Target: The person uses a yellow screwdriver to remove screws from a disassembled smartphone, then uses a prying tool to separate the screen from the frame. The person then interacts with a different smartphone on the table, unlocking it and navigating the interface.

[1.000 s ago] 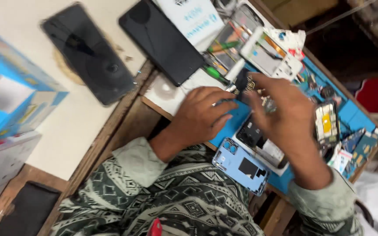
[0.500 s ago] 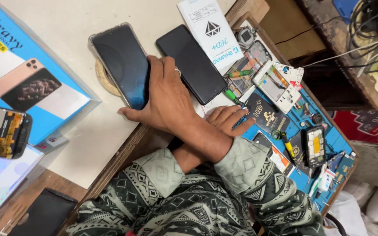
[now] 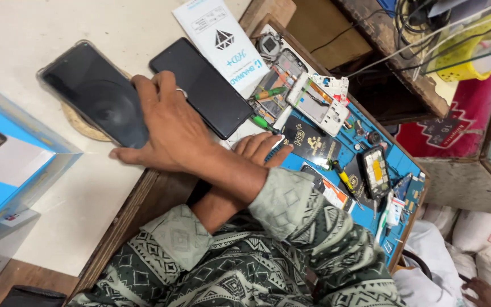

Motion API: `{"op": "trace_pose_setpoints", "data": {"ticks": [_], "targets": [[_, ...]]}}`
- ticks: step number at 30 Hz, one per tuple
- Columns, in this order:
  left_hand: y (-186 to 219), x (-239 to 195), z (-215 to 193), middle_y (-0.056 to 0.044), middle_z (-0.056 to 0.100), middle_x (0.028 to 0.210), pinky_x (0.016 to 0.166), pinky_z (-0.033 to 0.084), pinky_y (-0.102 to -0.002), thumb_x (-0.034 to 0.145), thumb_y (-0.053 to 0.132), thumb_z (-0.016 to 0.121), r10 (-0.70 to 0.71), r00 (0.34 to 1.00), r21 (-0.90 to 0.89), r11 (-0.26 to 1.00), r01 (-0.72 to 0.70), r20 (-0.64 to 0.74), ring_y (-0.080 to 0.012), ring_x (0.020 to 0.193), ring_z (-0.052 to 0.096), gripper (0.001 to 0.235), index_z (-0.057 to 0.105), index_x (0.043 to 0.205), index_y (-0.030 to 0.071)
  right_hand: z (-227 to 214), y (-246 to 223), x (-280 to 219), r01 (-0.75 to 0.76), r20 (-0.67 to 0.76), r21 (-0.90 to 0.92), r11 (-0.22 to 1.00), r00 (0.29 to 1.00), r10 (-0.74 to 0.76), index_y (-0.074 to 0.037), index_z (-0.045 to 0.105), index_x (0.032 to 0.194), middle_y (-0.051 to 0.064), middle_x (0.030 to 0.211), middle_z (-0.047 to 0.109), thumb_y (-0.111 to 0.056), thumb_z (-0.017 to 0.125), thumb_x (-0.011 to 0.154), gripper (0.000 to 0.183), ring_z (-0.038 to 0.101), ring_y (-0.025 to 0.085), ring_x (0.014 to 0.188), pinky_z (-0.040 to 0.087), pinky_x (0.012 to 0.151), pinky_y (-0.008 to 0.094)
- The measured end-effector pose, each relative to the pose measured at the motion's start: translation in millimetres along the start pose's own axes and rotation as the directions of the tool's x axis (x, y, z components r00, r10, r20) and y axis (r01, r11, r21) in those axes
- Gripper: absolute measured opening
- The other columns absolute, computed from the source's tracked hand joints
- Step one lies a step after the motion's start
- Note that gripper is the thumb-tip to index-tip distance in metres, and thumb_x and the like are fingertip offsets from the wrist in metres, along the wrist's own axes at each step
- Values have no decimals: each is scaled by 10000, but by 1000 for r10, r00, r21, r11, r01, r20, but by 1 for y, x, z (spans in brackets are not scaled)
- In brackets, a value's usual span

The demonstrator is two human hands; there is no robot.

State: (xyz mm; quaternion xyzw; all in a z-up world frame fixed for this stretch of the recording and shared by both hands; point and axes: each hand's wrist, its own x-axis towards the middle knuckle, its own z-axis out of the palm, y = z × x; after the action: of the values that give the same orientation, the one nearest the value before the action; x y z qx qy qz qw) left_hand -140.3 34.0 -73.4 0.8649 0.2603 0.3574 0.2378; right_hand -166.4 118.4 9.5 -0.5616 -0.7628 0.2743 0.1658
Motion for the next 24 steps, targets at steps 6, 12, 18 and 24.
{"op": "trace_pose_setpoints", "data": {"ticks": [6,12,18,24], "targets": [[7,-3,-3,-139,530,1496,1246,294,-485,836,343,613,-36,996,21,999,35,75,-318,1458,444,629,599,1417,103,-47,14,41,185,243,-201,962,961,-134,-12,596,1245,213,1155,639,-596,993,525,1008,629,427,1095,526,919,498],[9,-9,-10,-139,481,1561,1270,243,-485,945,325,595,-90,980,-92,990,108,177,-324,1488,361,512,579,1399,89,-61,10,59,157,358,-506,848,933,41,28,595,1133,205,1147,612,-685,1012,358,1133,615,411,1093,525,899,488],[8,-11,-1,-161,437,1587,1304,222,-469,953,332,556,-84,994,-111,990,91,67,-326,1534,324,615,500,1498,54,-50,1,64,147,355,-506,850,933,50,39,568,1134,208,1130,599,-701,1010,331,1178,629,417,1057,532,887,480],[11,-10,0,-144,481,1556,1250,246,-440,846,295,573,-103,990,55,994,98,100,-318,1493,364,614,568,1413,57,-52,10,67,135,322,-486,864,946,33,-3,557,1103,184,1093,610,-696,1015,320,1142,632,404,1037,532,862,492]]}}
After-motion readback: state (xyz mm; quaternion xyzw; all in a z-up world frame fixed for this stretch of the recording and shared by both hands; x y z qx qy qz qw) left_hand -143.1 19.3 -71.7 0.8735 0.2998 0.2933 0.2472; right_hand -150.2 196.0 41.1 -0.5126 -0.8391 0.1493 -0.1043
